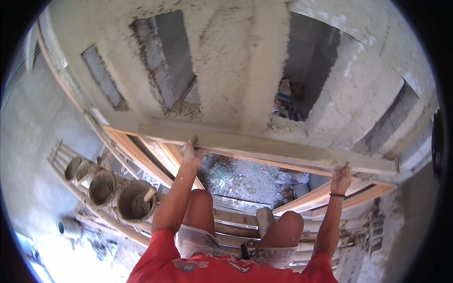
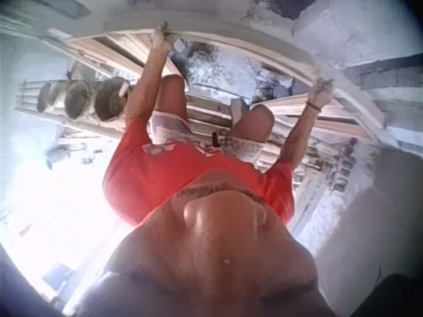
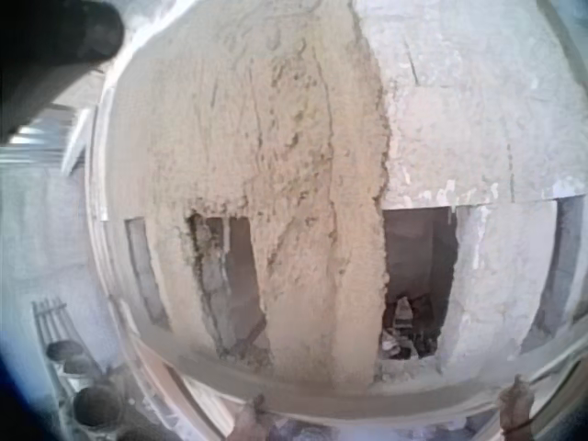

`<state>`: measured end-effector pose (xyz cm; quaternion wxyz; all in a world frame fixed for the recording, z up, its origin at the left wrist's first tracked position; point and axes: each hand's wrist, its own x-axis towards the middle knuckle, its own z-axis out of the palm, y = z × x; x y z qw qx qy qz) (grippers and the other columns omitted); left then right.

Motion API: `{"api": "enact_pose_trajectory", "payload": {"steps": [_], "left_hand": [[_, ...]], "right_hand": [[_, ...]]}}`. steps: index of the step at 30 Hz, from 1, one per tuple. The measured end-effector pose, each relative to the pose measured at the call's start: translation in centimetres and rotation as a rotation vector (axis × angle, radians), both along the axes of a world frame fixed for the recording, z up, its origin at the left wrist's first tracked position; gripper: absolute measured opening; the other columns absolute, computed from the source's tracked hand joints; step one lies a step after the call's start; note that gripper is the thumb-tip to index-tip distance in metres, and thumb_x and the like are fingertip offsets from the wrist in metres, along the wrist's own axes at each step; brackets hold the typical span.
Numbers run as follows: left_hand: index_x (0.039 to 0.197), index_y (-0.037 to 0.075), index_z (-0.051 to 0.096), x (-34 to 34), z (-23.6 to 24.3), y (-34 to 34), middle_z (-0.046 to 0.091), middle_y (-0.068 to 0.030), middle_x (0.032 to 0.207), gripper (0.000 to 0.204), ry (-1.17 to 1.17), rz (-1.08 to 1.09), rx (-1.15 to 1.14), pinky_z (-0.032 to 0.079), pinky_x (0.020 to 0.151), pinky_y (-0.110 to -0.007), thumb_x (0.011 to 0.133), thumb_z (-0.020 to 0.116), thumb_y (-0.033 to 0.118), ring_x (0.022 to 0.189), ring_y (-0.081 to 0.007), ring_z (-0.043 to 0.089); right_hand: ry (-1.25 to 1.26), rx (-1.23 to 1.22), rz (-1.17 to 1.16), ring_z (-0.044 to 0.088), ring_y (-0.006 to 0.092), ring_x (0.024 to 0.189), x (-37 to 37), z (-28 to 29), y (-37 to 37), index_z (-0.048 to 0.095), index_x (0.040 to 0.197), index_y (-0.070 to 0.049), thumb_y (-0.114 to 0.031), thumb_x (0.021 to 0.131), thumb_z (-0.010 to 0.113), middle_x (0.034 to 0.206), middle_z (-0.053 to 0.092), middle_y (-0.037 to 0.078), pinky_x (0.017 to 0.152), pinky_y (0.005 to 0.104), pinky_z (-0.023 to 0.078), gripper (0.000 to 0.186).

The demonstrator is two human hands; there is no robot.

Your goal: The person applies wet plaster from a bucket onto a wall using a trowel and then smooths the surface with a long wooden board.

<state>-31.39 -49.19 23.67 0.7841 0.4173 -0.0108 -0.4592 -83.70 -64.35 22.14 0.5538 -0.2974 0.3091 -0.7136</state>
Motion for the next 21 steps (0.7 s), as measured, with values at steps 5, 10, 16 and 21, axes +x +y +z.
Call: {"api": "enact_pose_trajectory", "payload": {"steps": [5, 10, 16, 21], "left_hand": [[0.128, 0.002, 0.038, 4.8, -4.8, 2.1, 0.045, -0.0191, 0.129, 0.042, -0.012, 0.055, -0.007, 0.048, 0.084, -0.052, 0.093, 0.049, 0.024, 0.105, -0.0382, 0.055], [0.127, 0.004, 0.036, 3.1, -5.2, -0.6, 0.048, -0.0188, 0.126, 0.043, 0.069, 0.082, 0.031, 0.052, 0.078, -0.052, 0.091, 0.052, 0.021, 0.1, -0.0396, 0.058], [0.128, 0.012, 0.029, 4.0, -9.9, -1.5, 0.048, -0.0228, 0.123, 0.05, 0.122, 0.06, -0.082, 0.055, 0.07, -0.051, 0.088, 0.057, 0.017, 0.094, -0.0403, 0.061], [0.128, 0.011, 0.025, 3.9, -10.0, -2.2, 0.048, -0.024, 0.12, 0.053, 0.117, 0.115, -0.102, 0.055, 0.063, -0.047, 0.086, 0.057, 0.016, 0.089, -0.0392, 0.062]], "right_hand": [[-0.004, 0.038, 0.12, 0.055, 0.0221, 0.091, 3.7, -1.6, -1.3, 0.058, 0.103, -0.008, -0.026, 0.09, 0.057, 0.097, 0.058, 0.003, 0.081, 0.0422, 0.047, 0.023], [0.047, -0.207, 0.231, 0.051, 0.0268, 0.109, 0.2, -4.2, -2.0, 0.05, 0.116, -0.002, -0.022, 0.094, 0.045, 0.113, 0.055, 0.01, 0.095, 0.0478, 0.043, 0.03], [0.228, -0.017, 0.157, 0.055, 0.0234, 0.101, 1.1, -4.7, -1.8, 0.044, 0.122, -0.006, -0.004, 0.09, 0.051, 0.109, 0.055, 0.008, 0.092, 0.0441, 0.047, 0.033], [0.169, 0.004, 0.131, 0.056, 0.0227, 0.101, 1.8, -6.4, -2.1, 0.042, 0.124, -0.006, -0.006, 0.089, 0.054, 0.11, 0.055, 0.008, 0.089, 0.041, 0.049, 0.037]]}}
